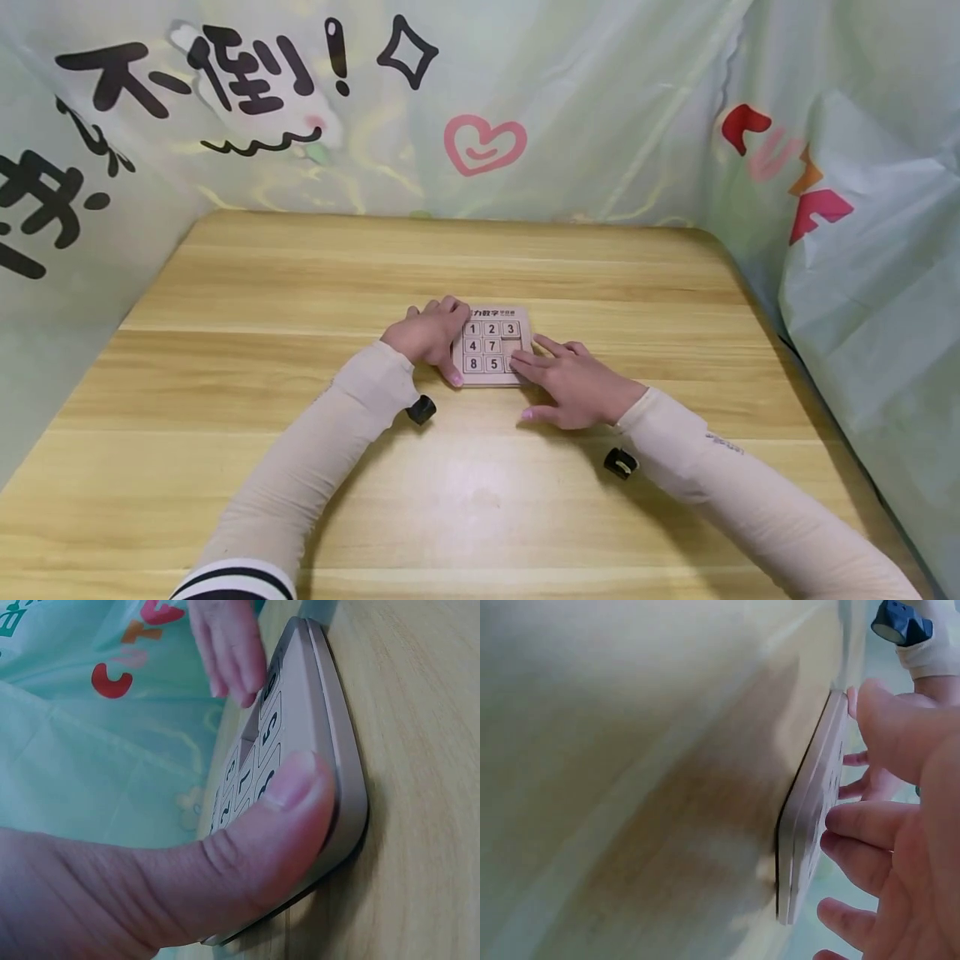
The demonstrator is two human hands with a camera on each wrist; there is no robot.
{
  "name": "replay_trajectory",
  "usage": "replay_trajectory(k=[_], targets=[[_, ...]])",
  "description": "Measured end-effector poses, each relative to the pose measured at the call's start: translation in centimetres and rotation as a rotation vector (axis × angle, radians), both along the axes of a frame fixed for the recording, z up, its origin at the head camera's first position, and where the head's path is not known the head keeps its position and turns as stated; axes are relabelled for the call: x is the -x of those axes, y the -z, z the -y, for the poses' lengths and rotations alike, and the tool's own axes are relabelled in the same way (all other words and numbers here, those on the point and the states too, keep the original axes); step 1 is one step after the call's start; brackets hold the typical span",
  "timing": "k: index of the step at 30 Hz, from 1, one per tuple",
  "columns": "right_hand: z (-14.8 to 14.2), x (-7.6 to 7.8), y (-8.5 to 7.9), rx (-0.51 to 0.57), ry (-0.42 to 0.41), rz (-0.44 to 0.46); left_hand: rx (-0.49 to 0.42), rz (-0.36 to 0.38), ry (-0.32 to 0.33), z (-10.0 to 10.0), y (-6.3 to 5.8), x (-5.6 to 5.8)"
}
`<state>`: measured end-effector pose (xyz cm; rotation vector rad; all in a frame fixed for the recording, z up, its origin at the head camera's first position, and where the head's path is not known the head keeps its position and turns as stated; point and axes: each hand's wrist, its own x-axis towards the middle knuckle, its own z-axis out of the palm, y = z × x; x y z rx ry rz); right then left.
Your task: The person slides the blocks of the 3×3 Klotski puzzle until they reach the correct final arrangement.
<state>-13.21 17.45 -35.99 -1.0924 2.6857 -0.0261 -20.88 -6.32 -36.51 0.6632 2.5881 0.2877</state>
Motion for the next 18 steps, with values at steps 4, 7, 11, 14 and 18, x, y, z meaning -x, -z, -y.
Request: replay_trajectory(k=[4, 7, 11, 14, 18], targets=[[-0.2, 0.2, 0.1, -0.002, -0.014, 0.01, -0.001, -0.004, -0.001, 0.1, -0.1, 0.1], [-0.2, 0.8, 0.3, 0.005, -0.009, 0.009, 0.005, 0.0, -0.002, 0.0, -0.1, 0.1], [-0.1, 1.6, 0.6, 0.018, 0.001, -0.016, 0.014, 0.005, -0.003, 0.0, 0.0, 0.1], [0.1, 1.8, 0.8, 0.019, 0.004, -0.018, 0.009, 0.006, 0.0, 0.0, 0.0, 0.0], [0.7, 1.6, 0.7, 0.024, -0.017, 0.001, 0.008, 0.001, 0.001, 0.0, -0.1, 0.1]])
